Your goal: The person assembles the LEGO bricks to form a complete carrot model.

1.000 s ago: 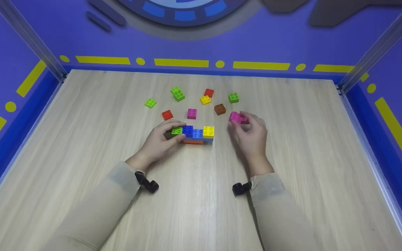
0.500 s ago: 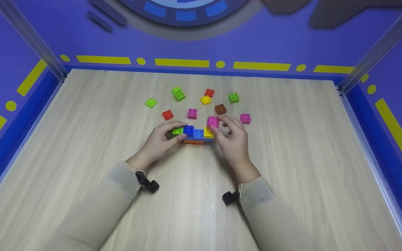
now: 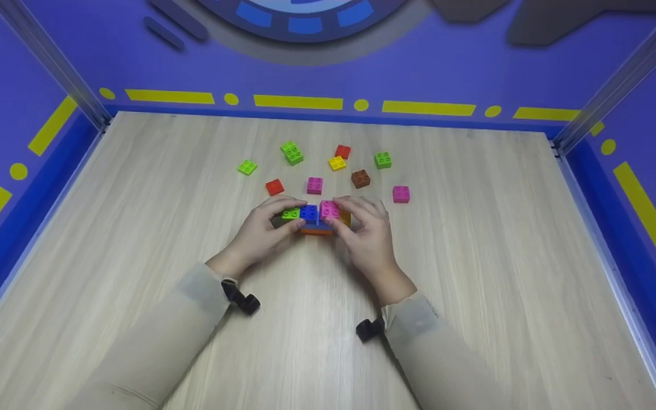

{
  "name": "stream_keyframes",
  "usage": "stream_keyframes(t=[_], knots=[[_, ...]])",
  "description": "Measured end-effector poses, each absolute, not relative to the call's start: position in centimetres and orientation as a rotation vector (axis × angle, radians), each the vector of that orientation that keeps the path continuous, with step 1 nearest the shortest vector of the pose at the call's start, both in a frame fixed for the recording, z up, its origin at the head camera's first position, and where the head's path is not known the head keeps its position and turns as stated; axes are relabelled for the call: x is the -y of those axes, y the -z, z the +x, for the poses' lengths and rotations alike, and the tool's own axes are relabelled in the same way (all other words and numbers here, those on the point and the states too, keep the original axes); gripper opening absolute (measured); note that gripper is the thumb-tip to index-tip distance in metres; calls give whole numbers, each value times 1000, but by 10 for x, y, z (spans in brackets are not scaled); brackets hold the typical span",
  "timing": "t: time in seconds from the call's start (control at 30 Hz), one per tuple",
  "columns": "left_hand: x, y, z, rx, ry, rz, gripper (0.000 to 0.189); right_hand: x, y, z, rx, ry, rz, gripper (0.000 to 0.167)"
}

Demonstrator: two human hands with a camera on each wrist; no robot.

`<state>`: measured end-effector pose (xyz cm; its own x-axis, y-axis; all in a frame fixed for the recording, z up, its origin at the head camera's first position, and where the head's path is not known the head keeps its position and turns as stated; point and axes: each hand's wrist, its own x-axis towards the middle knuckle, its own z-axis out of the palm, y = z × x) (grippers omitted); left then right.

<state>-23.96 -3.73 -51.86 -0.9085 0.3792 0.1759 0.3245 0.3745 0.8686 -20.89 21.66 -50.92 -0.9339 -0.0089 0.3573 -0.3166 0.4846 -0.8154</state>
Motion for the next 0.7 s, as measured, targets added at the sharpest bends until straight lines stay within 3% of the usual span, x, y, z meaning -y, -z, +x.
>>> stream_keyframes(t=[0.7], knots=[[36, 518, -239, -2566, -1582, 613, 43, -211, 514, -215, 2495, -1299, 350, 37]])
